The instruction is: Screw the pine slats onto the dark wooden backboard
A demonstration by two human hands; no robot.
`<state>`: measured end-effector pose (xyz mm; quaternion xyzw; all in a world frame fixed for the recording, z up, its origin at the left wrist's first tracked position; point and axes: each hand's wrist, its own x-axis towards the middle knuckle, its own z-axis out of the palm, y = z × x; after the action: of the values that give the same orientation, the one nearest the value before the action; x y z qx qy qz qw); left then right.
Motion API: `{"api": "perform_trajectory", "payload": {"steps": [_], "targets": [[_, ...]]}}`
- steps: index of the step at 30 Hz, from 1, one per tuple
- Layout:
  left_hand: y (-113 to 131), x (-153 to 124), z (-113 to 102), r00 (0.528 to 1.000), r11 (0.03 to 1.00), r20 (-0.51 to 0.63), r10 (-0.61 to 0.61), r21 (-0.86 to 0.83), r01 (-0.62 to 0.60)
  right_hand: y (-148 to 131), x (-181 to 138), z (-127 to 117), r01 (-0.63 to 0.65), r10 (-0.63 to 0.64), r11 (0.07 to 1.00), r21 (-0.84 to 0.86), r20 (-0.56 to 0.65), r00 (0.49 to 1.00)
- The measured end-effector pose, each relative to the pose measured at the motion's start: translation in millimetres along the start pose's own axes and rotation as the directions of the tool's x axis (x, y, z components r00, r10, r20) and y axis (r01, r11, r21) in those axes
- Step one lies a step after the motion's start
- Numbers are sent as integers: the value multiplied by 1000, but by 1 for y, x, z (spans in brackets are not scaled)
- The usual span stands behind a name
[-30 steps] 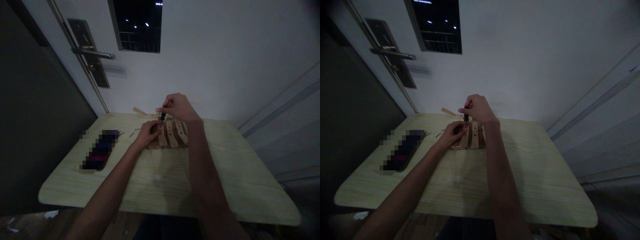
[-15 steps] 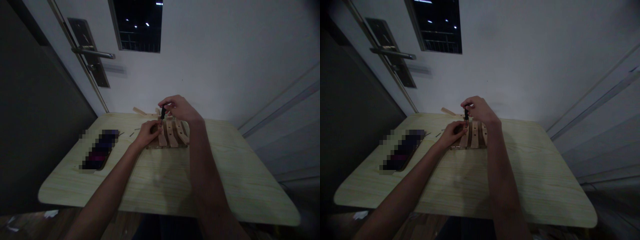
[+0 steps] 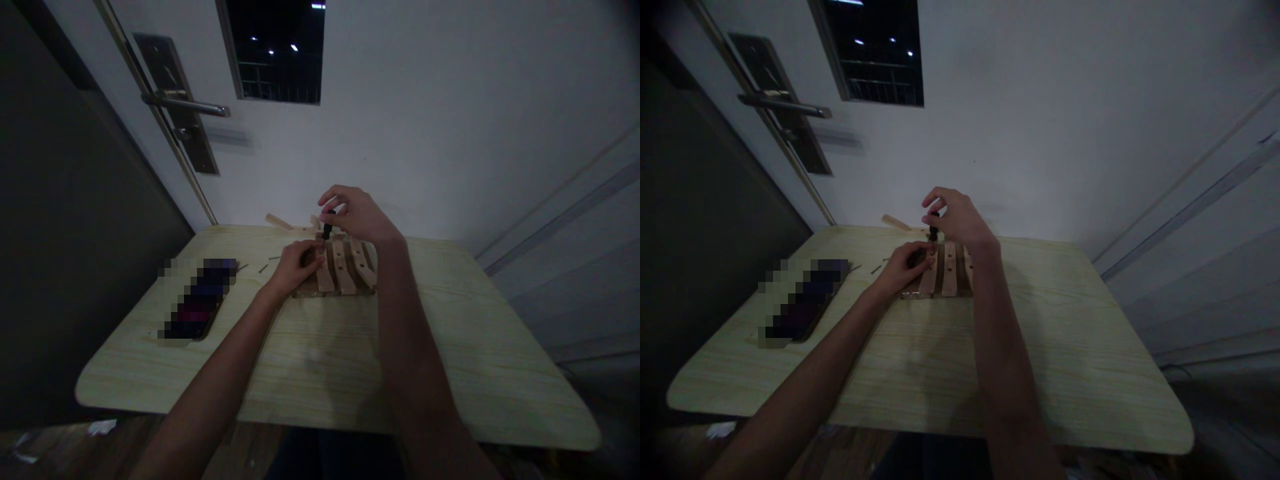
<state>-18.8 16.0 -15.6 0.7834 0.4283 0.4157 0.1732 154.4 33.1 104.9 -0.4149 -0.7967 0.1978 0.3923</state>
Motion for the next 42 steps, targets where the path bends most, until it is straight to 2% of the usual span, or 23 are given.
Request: {"api": "perform_trajectory", "payload": {"steps": [5, 17, 24, 32, 42], "targets": [[2, 0, 0, 1000, 1000, -3, -12, -1, 12, 5, 0, -3, 8, -6, 1000, -24, 86, 996], [2, 0, 0, 1000, 1000, -11, -10, -25, 10, -2, 2, 1, -27, 28, 998, -59, 18, 999], [3, 0, -1, 1000, 1000, 1, -22, -16, 22, 3, 2, 0, 43, -48, 998, 40, 141, 989], [3, 0, -1, 1000, 1000, 4, -9, -6, 9, -5, 2, 0, -5, 9, 997, -75, 61, 998], [4, 1, -2, 1000, 1000, 7, 2, -10, -2, -7, -1, -1, 107, -110, 993, 49, 66, 992]]}}
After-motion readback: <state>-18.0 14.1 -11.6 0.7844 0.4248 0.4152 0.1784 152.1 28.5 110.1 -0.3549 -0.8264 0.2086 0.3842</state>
